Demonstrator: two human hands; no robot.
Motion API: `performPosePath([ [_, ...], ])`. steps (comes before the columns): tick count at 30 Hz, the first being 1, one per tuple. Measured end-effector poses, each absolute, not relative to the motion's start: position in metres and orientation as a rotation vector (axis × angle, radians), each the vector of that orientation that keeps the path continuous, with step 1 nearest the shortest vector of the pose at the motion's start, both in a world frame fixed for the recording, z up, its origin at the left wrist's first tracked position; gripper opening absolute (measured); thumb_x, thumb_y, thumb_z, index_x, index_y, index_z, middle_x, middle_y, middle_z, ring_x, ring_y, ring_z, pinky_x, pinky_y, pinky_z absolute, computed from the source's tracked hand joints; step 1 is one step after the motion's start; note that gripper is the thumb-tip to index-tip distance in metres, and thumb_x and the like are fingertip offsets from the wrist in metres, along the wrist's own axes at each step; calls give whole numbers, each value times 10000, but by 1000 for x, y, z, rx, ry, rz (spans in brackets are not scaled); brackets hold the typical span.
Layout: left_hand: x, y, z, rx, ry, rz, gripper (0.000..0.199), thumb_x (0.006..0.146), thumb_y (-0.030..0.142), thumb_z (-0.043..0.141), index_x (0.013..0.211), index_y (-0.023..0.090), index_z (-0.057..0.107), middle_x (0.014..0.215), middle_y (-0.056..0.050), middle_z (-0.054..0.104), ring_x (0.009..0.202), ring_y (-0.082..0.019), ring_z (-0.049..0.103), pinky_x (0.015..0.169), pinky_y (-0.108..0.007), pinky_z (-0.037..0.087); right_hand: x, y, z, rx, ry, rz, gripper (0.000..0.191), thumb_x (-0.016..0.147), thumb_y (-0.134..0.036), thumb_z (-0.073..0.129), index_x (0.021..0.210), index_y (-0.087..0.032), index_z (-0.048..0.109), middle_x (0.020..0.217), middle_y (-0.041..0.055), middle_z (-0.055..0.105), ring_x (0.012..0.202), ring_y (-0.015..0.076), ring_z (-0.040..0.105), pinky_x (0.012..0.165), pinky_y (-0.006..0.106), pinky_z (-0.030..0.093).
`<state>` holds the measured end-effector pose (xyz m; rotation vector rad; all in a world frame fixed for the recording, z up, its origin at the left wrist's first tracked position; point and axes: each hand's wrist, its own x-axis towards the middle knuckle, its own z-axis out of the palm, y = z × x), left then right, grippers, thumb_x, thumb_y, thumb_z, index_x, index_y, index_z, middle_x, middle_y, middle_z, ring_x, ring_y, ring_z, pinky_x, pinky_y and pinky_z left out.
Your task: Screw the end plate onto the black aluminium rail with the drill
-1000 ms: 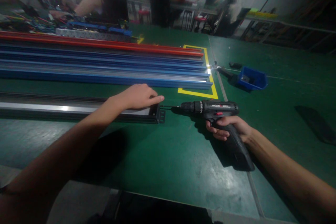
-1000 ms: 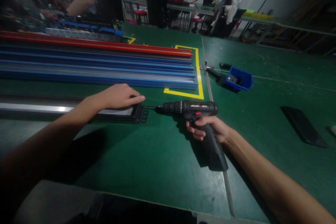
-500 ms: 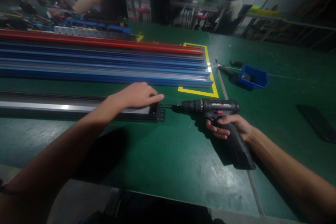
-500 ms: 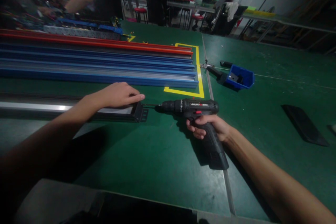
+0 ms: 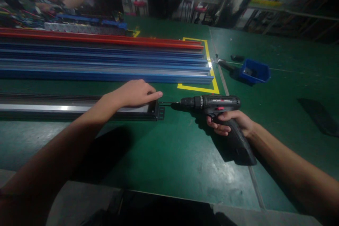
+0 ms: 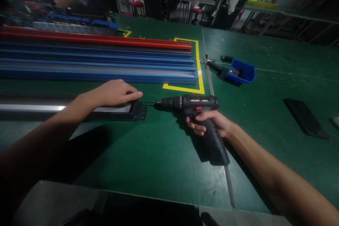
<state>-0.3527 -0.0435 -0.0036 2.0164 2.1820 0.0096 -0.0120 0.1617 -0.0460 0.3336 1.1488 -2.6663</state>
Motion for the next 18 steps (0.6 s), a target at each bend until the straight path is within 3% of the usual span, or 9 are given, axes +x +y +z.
performPosePath([
  [18, -351, -43, -2, 2008, 2171, 19, 707, 1028, 697, 258, 711, 218, 670, 703, -44, 690, 643, -193, 568, 617, -314, 307, -12, 162, -46, 362, 1171, -2655, 260, 885, -165, 680, 1082, -6, 741, 875, 95, 685, 510, 39, 471, 546, 185, 538],
])
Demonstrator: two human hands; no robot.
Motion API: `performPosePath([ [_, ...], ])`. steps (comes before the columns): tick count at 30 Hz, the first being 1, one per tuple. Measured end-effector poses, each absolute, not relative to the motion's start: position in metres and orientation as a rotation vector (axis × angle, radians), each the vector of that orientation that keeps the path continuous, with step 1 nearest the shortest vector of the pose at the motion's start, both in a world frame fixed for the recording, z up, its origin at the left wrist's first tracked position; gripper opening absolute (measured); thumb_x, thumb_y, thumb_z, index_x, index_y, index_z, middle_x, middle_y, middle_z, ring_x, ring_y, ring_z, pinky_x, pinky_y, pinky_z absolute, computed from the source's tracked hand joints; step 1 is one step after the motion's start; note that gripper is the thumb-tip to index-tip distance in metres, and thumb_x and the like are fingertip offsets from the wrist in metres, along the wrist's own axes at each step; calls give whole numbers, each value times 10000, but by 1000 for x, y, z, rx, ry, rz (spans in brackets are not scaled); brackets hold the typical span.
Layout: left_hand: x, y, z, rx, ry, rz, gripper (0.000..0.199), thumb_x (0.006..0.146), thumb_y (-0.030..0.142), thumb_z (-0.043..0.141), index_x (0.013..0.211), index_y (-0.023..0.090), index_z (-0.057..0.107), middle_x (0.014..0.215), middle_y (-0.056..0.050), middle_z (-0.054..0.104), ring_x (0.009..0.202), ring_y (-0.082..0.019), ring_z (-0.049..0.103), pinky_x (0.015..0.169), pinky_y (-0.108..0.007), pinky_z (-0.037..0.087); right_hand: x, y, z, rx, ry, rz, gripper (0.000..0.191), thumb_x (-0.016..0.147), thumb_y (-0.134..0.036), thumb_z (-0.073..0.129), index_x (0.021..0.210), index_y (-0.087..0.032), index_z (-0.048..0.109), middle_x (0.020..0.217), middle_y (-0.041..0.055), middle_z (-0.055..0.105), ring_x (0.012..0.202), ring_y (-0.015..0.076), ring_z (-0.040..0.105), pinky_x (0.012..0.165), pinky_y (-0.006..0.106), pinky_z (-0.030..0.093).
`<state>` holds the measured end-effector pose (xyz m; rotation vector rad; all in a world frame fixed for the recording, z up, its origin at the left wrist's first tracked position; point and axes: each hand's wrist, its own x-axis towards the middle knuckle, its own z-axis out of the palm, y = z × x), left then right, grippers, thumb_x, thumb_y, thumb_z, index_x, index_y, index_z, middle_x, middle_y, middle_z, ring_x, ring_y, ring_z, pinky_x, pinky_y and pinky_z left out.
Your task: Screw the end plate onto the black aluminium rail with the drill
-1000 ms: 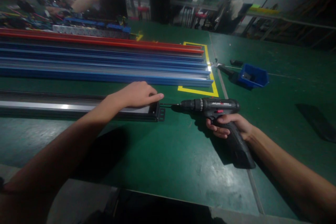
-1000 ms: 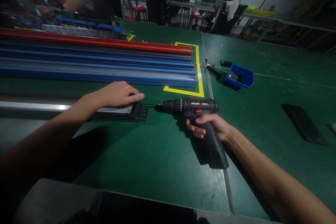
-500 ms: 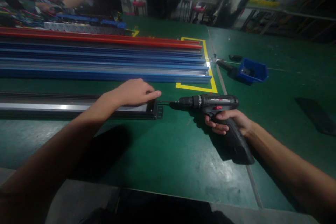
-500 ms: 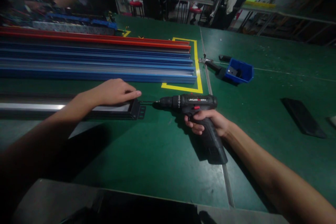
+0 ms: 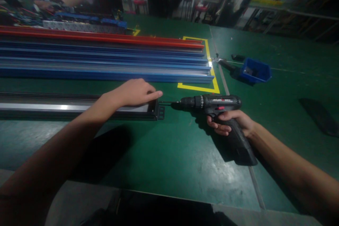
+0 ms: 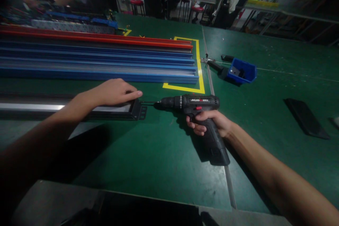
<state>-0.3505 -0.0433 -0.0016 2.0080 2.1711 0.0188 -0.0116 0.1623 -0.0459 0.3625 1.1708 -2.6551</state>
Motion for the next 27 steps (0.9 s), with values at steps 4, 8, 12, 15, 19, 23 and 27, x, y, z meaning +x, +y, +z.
performPosePath([
  [4, -351, -43, -2, 2011, 2170, 18, 700, 1026, 691, 263, 715, 223, 679, 718, -45, 698, 657, -196, 576, 621, -314, 307, -12, 162, -47, 361, 1162, -2656, 248, 879, -160, 678, 1073, -18, 736, 868, 89, 680, 509, 39, 466, 546, 183, 542],
  [8, -351, -43, -2, 2013, 2187, -1, 712, 1023, 696, 255, 713, 223, 688, 712, -52, 687, 657, -200, 570, 614, -317, 299, -12, 162, -46, 364, 1160, -2656, 259, 874, -161, 684, 1079, -12, 739, 868, 92, 684, 510, 43, 476, 547, 189, 545],
  [12, -350, -43, -1, 2009, 2174, 18, 712, 1023, 703, 260, 692, 217, 661, 688, -44, 668, 631, -189, 547, 612, -319, 299, -12, 163, -45, 361, 1168, -2660, 270, 876, -167, 693, 1080, 0, 745, 864, 97, 689, 512, 44, 485, 546, 189, 539],
  [15, -349, -43, -1, 2011, 2167, 30, 700, 1027, 695, 266, 682, 215, 642, 675, -38, 656, 622, -186, 540, 613, -320, 300, -12, 163, -46, 369, 1171, -2649, 264, 877, -167, 690, 1077, -7, 748, 866, 95, 691, 512, 44, 480, 545, 190, 537],
  [19, -350, -43, -1, 2007, 2161, 28, 694, 1026, 695, 267, 689, 220, 645, 679, -36, 660, 630, -190, 550, 619, -321, 310, -12, 161, -46, 355, 1188, -2645, 258, 867, -164, 688, 1068, -15, 748, 872, 93, 691, 518, 47, 484, 551, 193, 538],
  [23, -351, -43, -2, 2012, 2161, 34, 695, 1024, 687, 273, 701, 223, 676, 690, -44, 673, 634, -195, 556, 618, -325, 313, -11, 161, -45, 363, 1196, -2640, 249, 864, -161, 682, 1059, -21, 748, 869, 91, 684, 519, 53, 480, 544, 201, 541],
  [27, -351, -43, -2, 2009, 2150, 47, 672, 1022, 662, 311, 686, 222, 693, 674, -41, 678, 602, -187, 536, 636, -327, 338, -11, 162, -45, 363, 1206, -2634, 238, 872, -167, 682, 1051, -23, 744, 866, 92, 684, 518, 54, 479, 545, 203, 545],
])
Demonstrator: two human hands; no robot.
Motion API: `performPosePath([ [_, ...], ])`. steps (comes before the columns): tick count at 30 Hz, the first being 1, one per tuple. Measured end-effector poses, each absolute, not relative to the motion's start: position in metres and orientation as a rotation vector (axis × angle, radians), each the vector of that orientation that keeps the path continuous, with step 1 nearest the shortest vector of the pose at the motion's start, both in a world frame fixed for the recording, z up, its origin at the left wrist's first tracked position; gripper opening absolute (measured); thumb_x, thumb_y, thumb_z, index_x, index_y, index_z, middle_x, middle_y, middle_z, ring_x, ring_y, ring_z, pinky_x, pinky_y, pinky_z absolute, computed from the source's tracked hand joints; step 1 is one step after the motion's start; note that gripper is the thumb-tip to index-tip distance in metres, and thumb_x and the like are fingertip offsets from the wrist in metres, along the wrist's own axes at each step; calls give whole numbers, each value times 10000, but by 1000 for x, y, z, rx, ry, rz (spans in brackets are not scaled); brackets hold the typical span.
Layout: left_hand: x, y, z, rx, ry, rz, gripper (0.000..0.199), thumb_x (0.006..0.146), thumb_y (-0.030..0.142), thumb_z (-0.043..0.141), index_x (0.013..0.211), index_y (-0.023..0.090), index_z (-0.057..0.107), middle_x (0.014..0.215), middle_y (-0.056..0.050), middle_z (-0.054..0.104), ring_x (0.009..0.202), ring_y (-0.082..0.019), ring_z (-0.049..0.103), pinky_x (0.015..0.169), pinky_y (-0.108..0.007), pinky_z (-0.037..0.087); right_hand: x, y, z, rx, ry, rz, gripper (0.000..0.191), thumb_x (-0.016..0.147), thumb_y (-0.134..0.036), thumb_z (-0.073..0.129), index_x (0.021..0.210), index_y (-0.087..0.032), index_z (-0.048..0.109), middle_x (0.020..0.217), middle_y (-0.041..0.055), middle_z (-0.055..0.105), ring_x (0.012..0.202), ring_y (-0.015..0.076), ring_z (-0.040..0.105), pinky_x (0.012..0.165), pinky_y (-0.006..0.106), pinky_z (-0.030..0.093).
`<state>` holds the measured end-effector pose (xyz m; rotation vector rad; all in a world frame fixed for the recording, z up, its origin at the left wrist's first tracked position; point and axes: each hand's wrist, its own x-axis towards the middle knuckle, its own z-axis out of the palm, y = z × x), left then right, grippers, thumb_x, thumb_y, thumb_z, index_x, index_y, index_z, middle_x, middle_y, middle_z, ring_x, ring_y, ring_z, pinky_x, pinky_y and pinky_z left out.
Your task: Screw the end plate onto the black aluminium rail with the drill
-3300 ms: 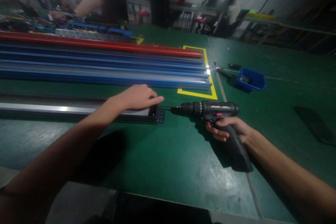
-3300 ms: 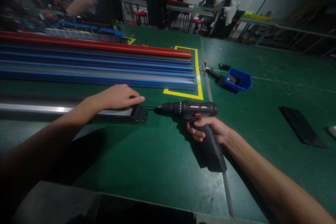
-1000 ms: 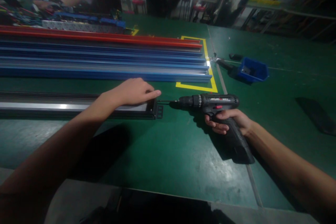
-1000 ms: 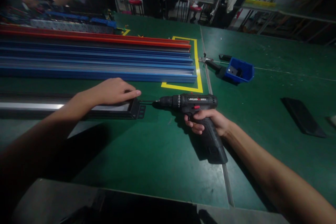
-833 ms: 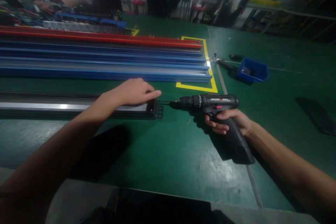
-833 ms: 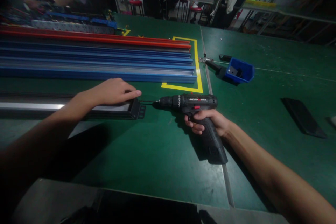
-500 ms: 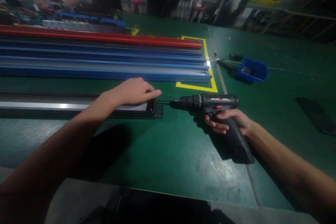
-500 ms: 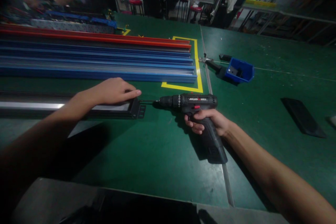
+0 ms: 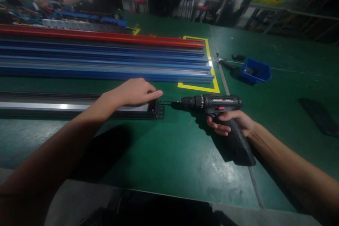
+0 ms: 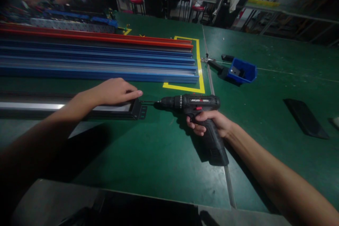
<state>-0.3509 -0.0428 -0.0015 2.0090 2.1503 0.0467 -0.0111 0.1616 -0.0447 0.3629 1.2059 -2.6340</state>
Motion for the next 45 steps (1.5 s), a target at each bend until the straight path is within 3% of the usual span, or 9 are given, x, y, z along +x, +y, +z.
performPosePath([
  [45, -351, -43, -2, 2033, 2151, 57, 666, 1028, 665, 299, 714, 226, 688, 709, -51, 703, 632, -191, 582, 616, -318, 342, -11, 161, -47, 328, 1206, -2636, 190, 889, -173, 667, 999, -34, 736, 840, 79, 661, 499, 49, 429, 540, 186, 548],
])
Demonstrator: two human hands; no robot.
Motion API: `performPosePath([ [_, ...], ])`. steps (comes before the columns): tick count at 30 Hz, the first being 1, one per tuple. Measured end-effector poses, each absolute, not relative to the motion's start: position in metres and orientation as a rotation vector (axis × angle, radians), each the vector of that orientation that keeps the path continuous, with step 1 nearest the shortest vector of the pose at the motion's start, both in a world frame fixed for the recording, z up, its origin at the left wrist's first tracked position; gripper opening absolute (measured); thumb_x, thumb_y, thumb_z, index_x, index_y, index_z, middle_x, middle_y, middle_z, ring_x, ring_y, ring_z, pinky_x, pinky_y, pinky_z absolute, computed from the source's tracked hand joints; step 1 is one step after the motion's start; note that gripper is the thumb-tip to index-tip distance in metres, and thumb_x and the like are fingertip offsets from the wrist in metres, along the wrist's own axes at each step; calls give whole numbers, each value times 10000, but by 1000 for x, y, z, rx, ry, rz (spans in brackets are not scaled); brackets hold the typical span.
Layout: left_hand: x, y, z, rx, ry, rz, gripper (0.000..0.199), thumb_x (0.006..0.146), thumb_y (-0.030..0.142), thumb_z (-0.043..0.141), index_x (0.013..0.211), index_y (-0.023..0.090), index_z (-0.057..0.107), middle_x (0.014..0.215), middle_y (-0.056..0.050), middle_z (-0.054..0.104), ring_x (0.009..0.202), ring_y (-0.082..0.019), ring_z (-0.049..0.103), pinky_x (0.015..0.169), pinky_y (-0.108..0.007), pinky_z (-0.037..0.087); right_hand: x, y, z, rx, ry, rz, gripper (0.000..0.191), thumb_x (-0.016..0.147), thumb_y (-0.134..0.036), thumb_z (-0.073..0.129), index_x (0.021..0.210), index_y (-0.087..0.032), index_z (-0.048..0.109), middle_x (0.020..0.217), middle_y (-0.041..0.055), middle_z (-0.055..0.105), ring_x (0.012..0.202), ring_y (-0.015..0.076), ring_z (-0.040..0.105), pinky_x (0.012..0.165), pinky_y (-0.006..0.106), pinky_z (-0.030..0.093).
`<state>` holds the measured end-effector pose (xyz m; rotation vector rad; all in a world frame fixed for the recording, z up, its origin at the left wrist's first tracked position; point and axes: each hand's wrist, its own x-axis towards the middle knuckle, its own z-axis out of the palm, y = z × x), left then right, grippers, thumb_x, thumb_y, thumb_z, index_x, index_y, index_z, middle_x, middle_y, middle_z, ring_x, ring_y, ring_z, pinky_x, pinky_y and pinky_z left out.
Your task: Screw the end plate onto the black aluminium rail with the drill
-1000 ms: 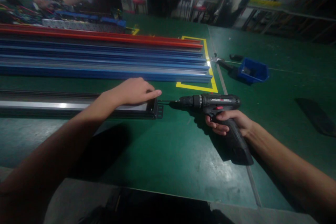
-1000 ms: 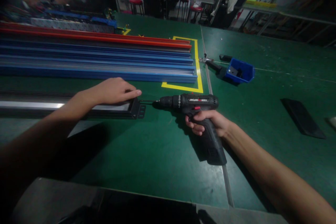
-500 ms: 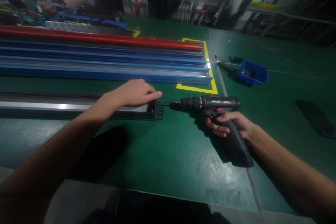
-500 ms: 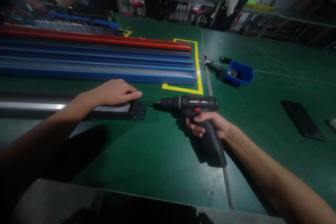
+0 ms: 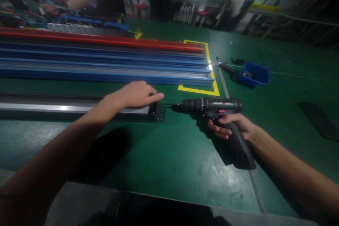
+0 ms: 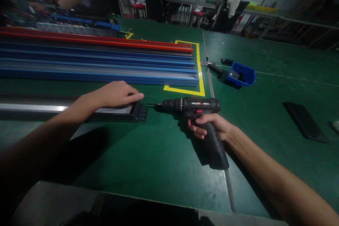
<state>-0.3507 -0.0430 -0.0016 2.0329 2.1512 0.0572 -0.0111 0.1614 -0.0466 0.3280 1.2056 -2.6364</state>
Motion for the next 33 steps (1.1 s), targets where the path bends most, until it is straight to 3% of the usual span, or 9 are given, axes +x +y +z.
performPosePath([
  [33, -350, -43, 0, 1992, 2155, 44, 685, 1030, 683, 284, 722, 218, 680, 717, -49, 686, 632, -184, 547, 623, -321, 315, -12, 159, -43, 360, 1216, -2639, 196, 860, -169, 700, 985, -30, 757, 817, 70, 678, 491, 39, 441, 528, 188, 537],
])
